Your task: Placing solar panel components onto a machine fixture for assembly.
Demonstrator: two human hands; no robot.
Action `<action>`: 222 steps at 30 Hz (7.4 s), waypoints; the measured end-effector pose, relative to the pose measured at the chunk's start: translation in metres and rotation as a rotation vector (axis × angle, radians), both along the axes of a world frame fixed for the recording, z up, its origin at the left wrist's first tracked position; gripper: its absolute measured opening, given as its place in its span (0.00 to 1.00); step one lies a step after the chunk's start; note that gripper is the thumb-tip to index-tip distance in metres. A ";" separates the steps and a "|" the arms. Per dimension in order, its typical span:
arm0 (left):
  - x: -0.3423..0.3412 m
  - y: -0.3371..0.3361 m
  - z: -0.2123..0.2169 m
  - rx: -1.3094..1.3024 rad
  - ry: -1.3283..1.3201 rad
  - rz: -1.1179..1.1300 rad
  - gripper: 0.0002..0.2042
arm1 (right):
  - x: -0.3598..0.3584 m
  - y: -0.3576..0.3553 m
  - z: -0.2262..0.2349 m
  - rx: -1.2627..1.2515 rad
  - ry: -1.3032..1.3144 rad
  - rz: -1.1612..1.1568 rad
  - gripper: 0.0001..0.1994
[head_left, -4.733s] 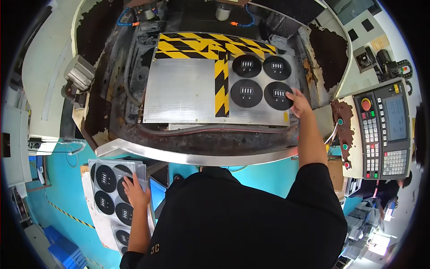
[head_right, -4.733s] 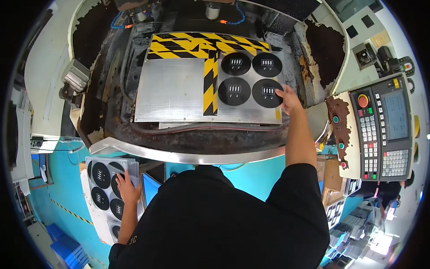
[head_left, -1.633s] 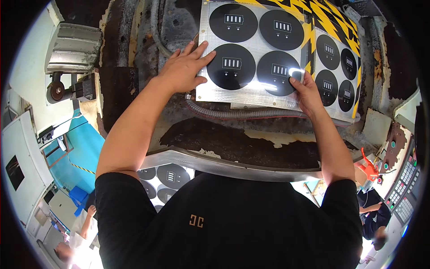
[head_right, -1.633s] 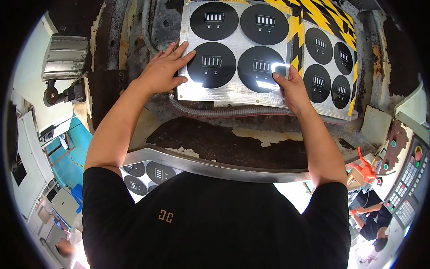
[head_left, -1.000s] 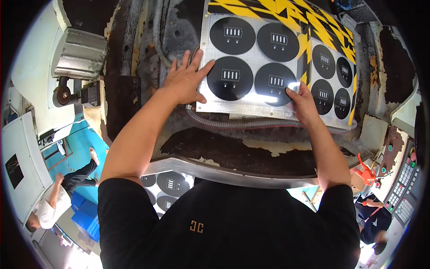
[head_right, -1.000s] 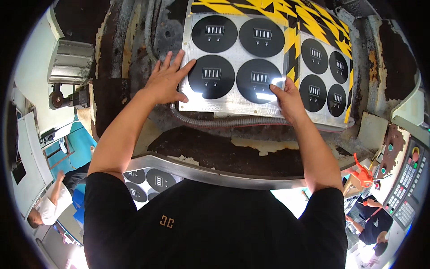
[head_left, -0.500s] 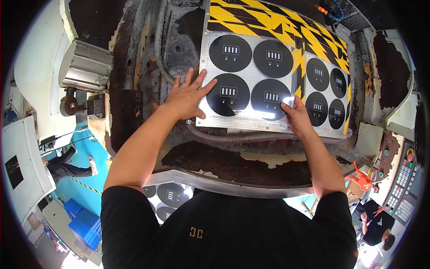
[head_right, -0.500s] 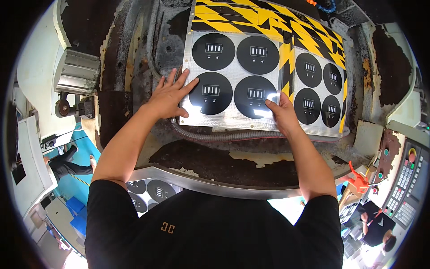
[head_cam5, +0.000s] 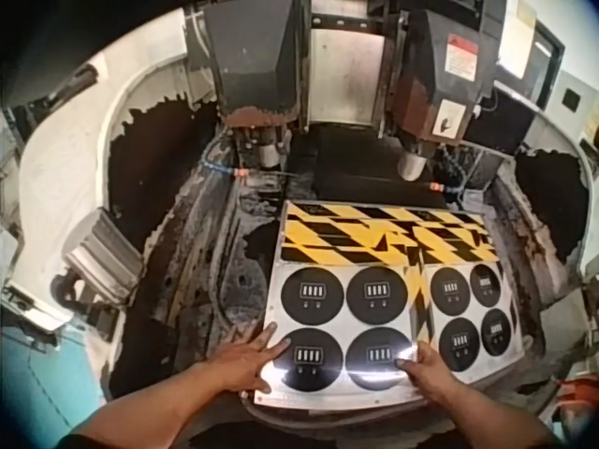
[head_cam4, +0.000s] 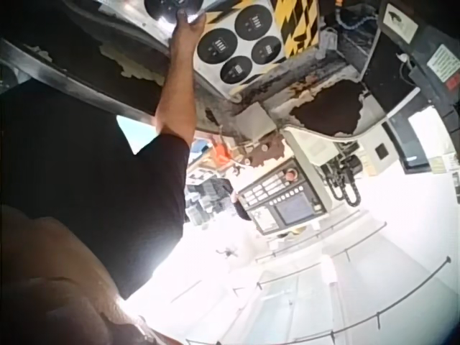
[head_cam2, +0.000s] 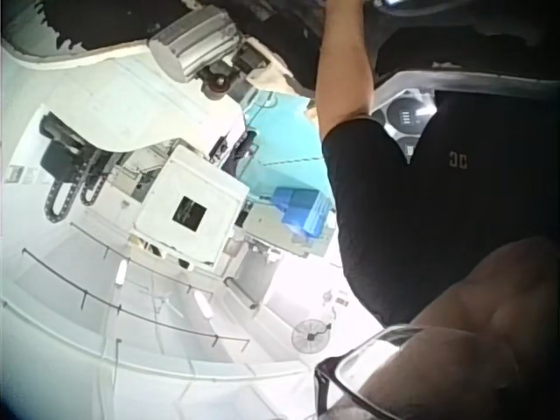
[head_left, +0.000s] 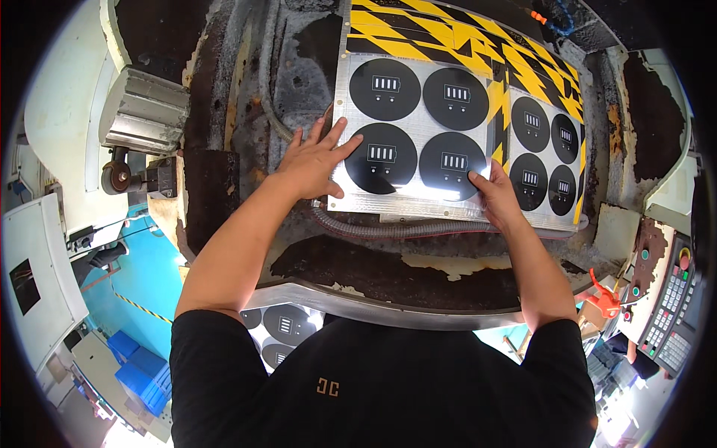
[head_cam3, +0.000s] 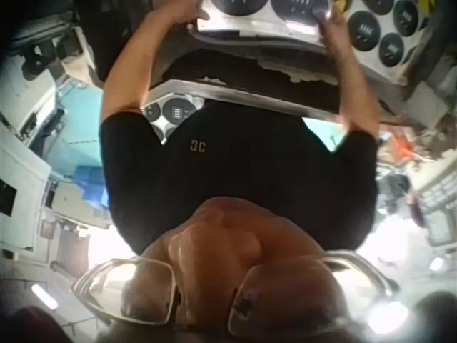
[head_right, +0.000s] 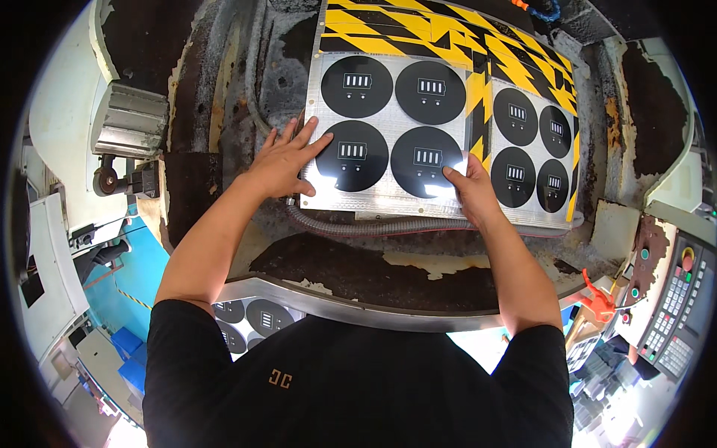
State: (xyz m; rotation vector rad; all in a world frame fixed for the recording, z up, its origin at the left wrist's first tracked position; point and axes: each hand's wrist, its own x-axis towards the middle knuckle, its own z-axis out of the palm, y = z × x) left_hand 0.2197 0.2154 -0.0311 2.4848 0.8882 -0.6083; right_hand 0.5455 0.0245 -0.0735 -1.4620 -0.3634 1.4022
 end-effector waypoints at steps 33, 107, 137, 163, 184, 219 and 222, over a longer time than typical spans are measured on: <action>0.008 -0.002 -0.010 0.005 -0.042 0.031 0.57 | 0.015 -0.003 0.029 -0.339 -1.311 0.590 0.45; 0.310 -0.173 -0.013 0.279 -0.166 -0.049 0.35 | 0.349 -0.134 0.061 -0.347 -0.264 0.079 0.37; 0.315 -0.172 -0.015 0.235 -0.090 -0.024 0.35 | 0.329 -0.129 0.054 -0.372 -0.191 -0.032 0.36; 0.311 -0.173 -0.018 0.230 -0.127 -0.034 0.34 | 0.365 -0.133 0.018 -0.303 -0.244 0.055 0.09; 0.313 -0.172 -0.020 0.217 -0.136 -0.045 0.34 | 0.383 -0.139 -0.002 -0.253 -0.188 0.153 0.06; 0.319 -0.173 -0.010 0.163 -0.075 -0.029 0.43 | 0.379 -0.139 0.002 -0.239 -0.201 0.158 0.06; 0.318 -0.173 -0.011 0.149 -0.100 -0.020 0.44 | 0.380 -0.139 0.002 -0.249 -0.209 0.156 0.05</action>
